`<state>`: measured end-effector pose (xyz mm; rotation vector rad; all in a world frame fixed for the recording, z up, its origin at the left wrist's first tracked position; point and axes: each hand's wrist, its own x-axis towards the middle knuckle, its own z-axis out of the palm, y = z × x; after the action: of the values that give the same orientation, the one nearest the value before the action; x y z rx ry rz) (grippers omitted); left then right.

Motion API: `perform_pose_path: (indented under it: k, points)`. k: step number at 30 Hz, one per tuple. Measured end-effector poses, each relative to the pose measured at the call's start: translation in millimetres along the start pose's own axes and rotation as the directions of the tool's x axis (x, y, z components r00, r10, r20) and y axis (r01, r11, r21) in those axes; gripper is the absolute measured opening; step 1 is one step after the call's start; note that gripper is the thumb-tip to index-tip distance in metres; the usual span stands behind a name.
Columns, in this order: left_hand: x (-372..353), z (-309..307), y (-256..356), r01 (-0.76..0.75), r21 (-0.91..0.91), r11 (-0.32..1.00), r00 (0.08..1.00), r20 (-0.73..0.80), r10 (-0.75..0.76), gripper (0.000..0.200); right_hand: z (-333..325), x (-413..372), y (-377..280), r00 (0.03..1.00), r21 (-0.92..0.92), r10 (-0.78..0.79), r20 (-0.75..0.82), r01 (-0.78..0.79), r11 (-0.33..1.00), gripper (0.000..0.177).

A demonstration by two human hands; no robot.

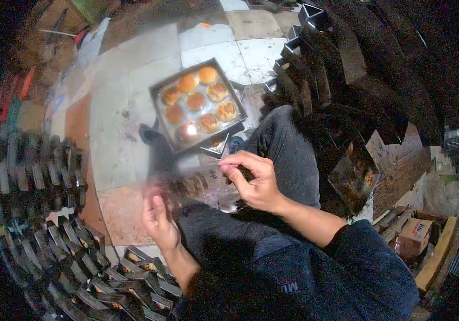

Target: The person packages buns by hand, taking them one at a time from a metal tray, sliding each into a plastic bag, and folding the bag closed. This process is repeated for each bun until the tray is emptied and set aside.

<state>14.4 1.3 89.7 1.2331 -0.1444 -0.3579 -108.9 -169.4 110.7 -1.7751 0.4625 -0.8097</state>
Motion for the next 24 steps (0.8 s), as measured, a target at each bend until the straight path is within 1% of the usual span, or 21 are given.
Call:
perform_pose_path:
  k: [2,3,4,5,6,7,8,9,11,13,14,15,16,17,18,19,20,21,22,23,24]
  points:
    - [-2.8,-14.6,-19.1,0.085,0.02,0.996,0.996,-0.014,-0.085,0.013,-5.7,1.6,-6.9,0.989,-0.039,0.138,0.062,-0.136,0.99,0.017]
    - [-4.4,-20.5,-29.4,0.151,0.049,0.987,0.988,-0.017,-0.15,0.011,-18.4,1.0,-5.0,0.998,-0.362,-0.062,-0.004,0.056,0.931,0.026]
    - [-5.2,-24.4,-36.9,0.143,0.12,0.982,0.986,-0.101,-0.131,0.01,-37.2,-0.7,-3.1,0.963,-0.647,-0.268,-0.007,0.2,0.736,0.035]
    - [-3.2,-33.2,-40.0,0.149,0.118,0.982,0.986,-0.096,-0.138,0.01,-54.7,1.0,-2.5,0.963,-0.85,-0.232,-0.138,0.006,0.528,0.06]
    - [-1.0,-45.3,-43.5,0.125,0.093,0.988,0.984,-0.136,-0.112,0.011,-76.3,-4.3,21.3,0.93,-0.908,-0.168,-0.328,-0.261,0.329,0.069]
    - [-2.6,-51.9,-46.5,0.106,0.072,0.992,0.979,-0.182,-0.091,0.011,-104.8,-22.5,66.9,0.87,-0.746,0.19,-0.456,-0.489,0.451,0.072]
    - [-0.6,-47.8,-43.4,0.114,0.02,0.993,0.976,-0.188,-0.108,0.011,-124.1,-28.2,96.1,0.792,-0.689,0.471,-0.388,-0.589,0.423,0.075]
    - [1.5,-45.0,-45.3,0.113,0.02,0.993,0.979,-0.175,-0.108,0.011,-123.6,-31.8,97.8,0.816,-0.754,0.391,-0.426,-0.559,0.346,0.071]
    - [3.3,-37.6,-48.2,0.123,0.034,0.992,0.981,-0.152,-0.117,0.011,-133.1,-32.2,92.8,0.848,-0.671,0.298,-0.438,-0.529,0.52,0.059]
    - [5.3,-35.7,-46.0,0.148,0.016,0.989,0.984,-0.098,-0.145,0.01,-156.0,-45.2,114.7,0.811,-0.287,0.367,-0.456,-0.524,0.802,0.052]
    - [6.8,-41.6,-48.3,0.104,0.002,0.995,0.99,-0.093,-0.103,0.01,-166.4,-54.3,127.8,0.726,-0.187,0.415,-0.549,-0.591,0.785,0.048]
    - [8.5,-47.2,-48.3,0.064,-0.013,0.998,0.994,-0.091,-0.065,0.009,-174.4,-67.8,142.9,0.706,0.303,0.537,-0.463,-0.443,0.844,0.047]
    - [11.4,-51.7,-45.8,0.067,0.044,0.997,0.984,-0.165,-0.059,0.009,-191.6,-101.4,213.8,0.825,0.491,0.51,-0.243,-0.349,0.798,0.048]
    - [14.1,-55.0,-43.8,0.064,0.093,0.994,0.982,-0.184,-0.046,0.011,-208.2,-133.5,281.9,0.895,0.681,0.447,0.009,-0.332,0.652,0.049]
    - [14.5,-61.3,-42.0,0.088,0.174,0.981,0.98,-0.191,-0.054,0.012,-225.0,-165.5,349.6,0.901,0.783,0.358,0.244,-0.4,0.475,0.05]
    - [13.8,-65.3,-43.0,0.107,0.248,0.963,0.978,-0.203,-0.057,0.014,-196.9,-166.6,325.5,0.773,0.198,0.635,-0.001,-0.622,0.758,0.049]
    - [9.7,-68.1,-43.3,0.114,0.261,0.959,0.978,-0.199,-0.062,0.014,-150.8,-167.0,296.3,0.665,-0.438,0.649,-0.37,-0.741,0.509,0.048]
    - [7.1,-69.9,-44.5,0.127,0.349,0.928,0.973,-0.224,-0.049,0.017,-127.2,-165.4,297.3,0.356,-0.518,0.913,-0.201,-0.829,0.209,0.046]
    - [5.4,-71.5,-47.2,0.146,0.434,0.889,0.966,-0.256,-0.034,0.02,-126.3,-163.2,287.3,0.381,-0.656,0.903,0.2,-0.632,0.412,0.043]
    - [2.5,-74.9,-51.8,0.159,0.442,0.883,0.962,-0.271,-0.038,0.02,-110.6,-176.6,307.8,0.34,-0.657,0.907,0.247,-0.63,0.415,0.039]
    - [-1.7,-79.1,-55.9,0.155,0.477,0.865,0.956,-0.294,-0.009,0.02,-102.8,-192.8,325.2,0.373,-0.611,0.893,0.252,-0.654,0.446,0.038]
